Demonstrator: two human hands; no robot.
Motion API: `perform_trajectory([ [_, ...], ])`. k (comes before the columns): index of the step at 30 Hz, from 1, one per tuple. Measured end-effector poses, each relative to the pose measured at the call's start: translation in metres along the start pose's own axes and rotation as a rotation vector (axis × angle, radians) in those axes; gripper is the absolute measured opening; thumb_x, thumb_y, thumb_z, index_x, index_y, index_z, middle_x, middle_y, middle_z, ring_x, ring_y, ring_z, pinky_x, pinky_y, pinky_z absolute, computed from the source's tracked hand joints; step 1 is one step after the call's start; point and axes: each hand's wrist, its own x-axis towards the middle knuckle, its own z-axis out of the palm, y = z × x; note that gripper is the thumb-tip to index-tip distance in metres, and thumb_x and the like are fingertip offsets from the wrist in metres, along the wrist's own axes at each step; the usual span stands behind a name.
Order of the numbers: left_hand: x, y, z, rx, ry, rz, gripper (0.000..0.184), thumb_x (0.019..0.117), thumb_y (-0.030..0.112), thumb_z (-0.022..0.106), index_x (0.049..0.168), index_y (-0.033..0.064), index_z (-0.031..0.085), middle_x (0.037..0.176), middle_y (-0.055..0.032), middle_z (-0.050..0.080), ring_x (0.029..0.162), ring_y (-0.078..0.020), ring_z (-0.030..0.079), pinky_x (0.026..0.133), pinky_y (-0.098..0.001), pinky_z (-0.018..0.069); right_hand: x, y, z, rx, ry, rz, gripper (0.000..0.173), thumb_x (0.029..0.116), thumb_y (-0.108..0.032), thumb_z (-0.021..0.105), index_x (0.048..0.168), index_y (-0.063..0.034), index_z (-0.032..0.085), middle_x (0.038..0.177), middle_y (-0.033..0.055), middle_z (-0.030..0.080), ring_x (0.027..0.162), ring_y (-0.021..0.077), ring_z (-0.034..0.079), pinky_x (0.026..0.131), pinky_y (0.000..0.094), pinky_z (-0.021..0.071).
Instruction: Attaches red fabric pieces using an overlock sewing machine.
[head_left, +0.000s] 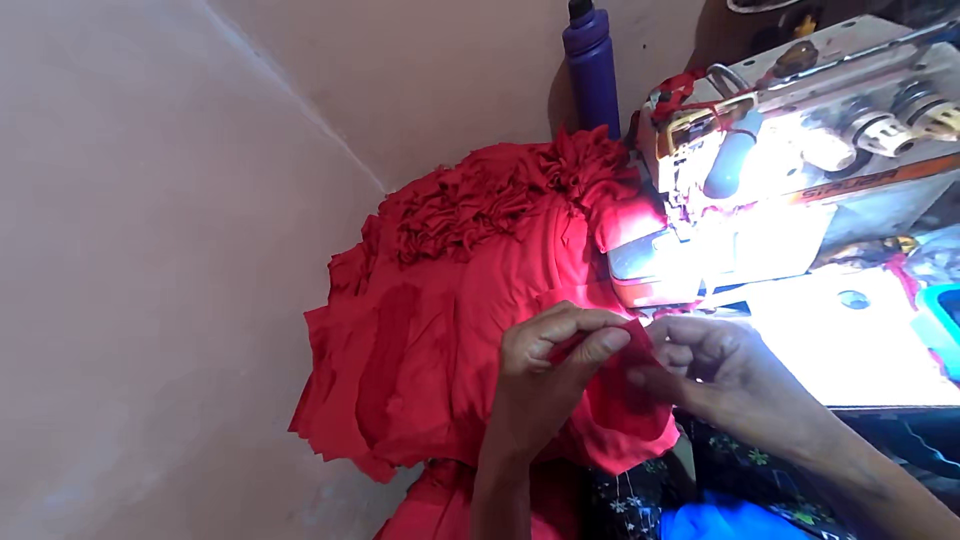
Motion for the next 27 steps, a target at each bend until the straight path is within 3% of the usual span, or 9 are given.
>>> perform_trajectory([
  [6, 0.025, -0.004, 0.003, 0.053, 0.04, 0.074, 0.007, 0.0917, 0.007, 0.071, 0.092, 0.0029, 0.077, 0.088, 0.0043, 0.07, 0.083, 0.0008, 0.064, 0.073, -0.0146, 0.0544, -0.018, 0.002, -0.011, 0.055, 0.007, 0.049, 0.008, 0.0901, -0.009, 0.07, 0.097, -0.0134, 0.068, 0.079, -0.0173, 0.07, 0.07, -0.0089, 0.065, 0.063, 0.0094, 0.0546],
  [9, 0.045, -0.031, 0.019, 0.031, 0.044, 0.116, 0.006, 0.0902, 0.003, 0.072, 0.092, 0.0012, 0.077, 0.087, 0.0019, 0.066, 0.082, 0.0001, 0.061, 0.072, -0.013, 0.0512, -0.019, 0.005, -0.017, 0.022, 0.142, 0.102, 0.011, 0.0912, -0.005, 0.07, 0.101, -0.0014, 0.067, 0.087, -0.0077, 0.072, 0.073, -0.0024, 0.069, 0.067, 0.0149, 0.0592],
  [11, 0.057, -0.053, 0.035, 0.02, 0.055, 0.053, 0.007, 0.087, -0.001, 0.074, 0.093, -0.0004, 0.077, 0.087, -0.0013, 0.066, 0.08, -0.002, 0.061, 0.071, -0.0143, 0.0513, -0.017, 0.021, -0.022, -0.091, 0.287, 0.079, 0.01, 0.0888, -0.007, 0.07, 0.097, -0.0014, 0.068, 0.084, -0.0063, 0.071, 0.071, -0.0047, 0.066, 0.066, 0.0119, 0.0557],
  [13, 0.065, -0.075, 0.052, 0.06, 0.045, -0.023, 0.011, 0.0863, -0.003, 0.075, 0.097, -0.0016, 0.074, 0.091, -0.0064, 0.071, 0.082, -0.0055, 0.067, 0.075, -0.0186, 0.0562, -0.016, 0.044, -0.031, -0.229, 0.41, 0.093, 0.013, 0.0897, -0.014, 0.07, 0.098, -0.0035, 0.07, 0.084, -0.0074, 0.069, 0.071, -0.0087, 0.063, 0.065, 0.0081, 0.053],
  [16, 0.071, -0.101, 0.075, 0.268, 0.023, -0.198, 0.016, 0.0889, 0.009, 0.077, 0.102, 0.0028, 0.07, 0.084, -0.0112, 0.068, 0.068, -0.0176, 0.063, 0.061, -0.0353, 0.0533, -0.011, 0.064, -0.043, -0.317, 0.48, 0.249, 0.018, 0.0936, -0.015, 0.069, 0.101, 0.001, 0.07, 0.085, -0.0011, 0.068, 0.073, -0.0049, 0.062, 0.069, 0.0133, 0.0528],
  [18, 0.073, -0.105, 0.086, 0.458, 0.012, -0.165, 0.016, 0.0914, 0.013, 0.074, 0.105, 0.0047, 0.07, 0.091, -0.0114, 0.068, 0.076, -0.0214, 0.065, 0.069, -0.0409, 0.0543, -0.009, 0.07, -0.045, -0.269, 0.474, 0.281, 0.017, 0.095, -0.013, 0.066, 0.103, 0.0019, 0.069, 0.083, -0.0012, 0.069, 0.073, -0.0028, 0.066, 0.07, 0.016, 0.0568],
  [21, 0.07, -0.105, 0.102, 0.758, 0.103, 0.049, 0.016, 0.087, 0.018, 0.076, 0.095, 0.0037, 0.074, 0.097, -0.0142, 0.066, 0.094, -0.0315, 0.062, 0.082, -0.0484, 0.0472, -0.014, 0.073, -0.042, -0.266, 0.467, 0.238, 0.018, 0.0939, -0.016, 0.067, 0.103, 0.0, 0.069, 0.084, -0.0039, 0.069, 0.072, -0.0046, 0.065, 0.068, 0.0136, 0.0562],
  [24, 0.049, -0.097, 0.119, 0.85, 0.149, 0.084, 0.01, 0.0875, 0.014, 0.072, 0.09, 0.0058, 0.078, 0.092, -0.0138, 0.071, 0.091, -0.0323, 0.067, 0.081, -0.0473, 0.0506, -0.025, 0.073, -0.036, -0.273, 0.503, 0.175, 0.018, 0.0905, -0.015, 0.067, 0.101, 0.0, 0.07, 0.083, -0.0039, 0.068, 0.07, -0.0059, 0.063, 0.065, 0.0116, 0.0543],
  [27, 0.03, -0.092, 0.131, 0.907, 0.166, 0.077, 0.015, 0.0883, 0.014, 0.07, 0.097, 0.0113, 0.081, 0.094, -0.0089, 0.076, 0.092, -0.0288, 0.069, 0.087, -0.0462, 0.0498, -0.037, 0.069, -0.031, -0.199, 0.568, 0.103, 0.021, 0.0894, -0.011, 0.068, 0.106, 0.0023, 0.068, 0.087, -0.0054, 0.071, 0.073, -0.0062, 0.066, 0.066, 0.0111, 0.0567],
])
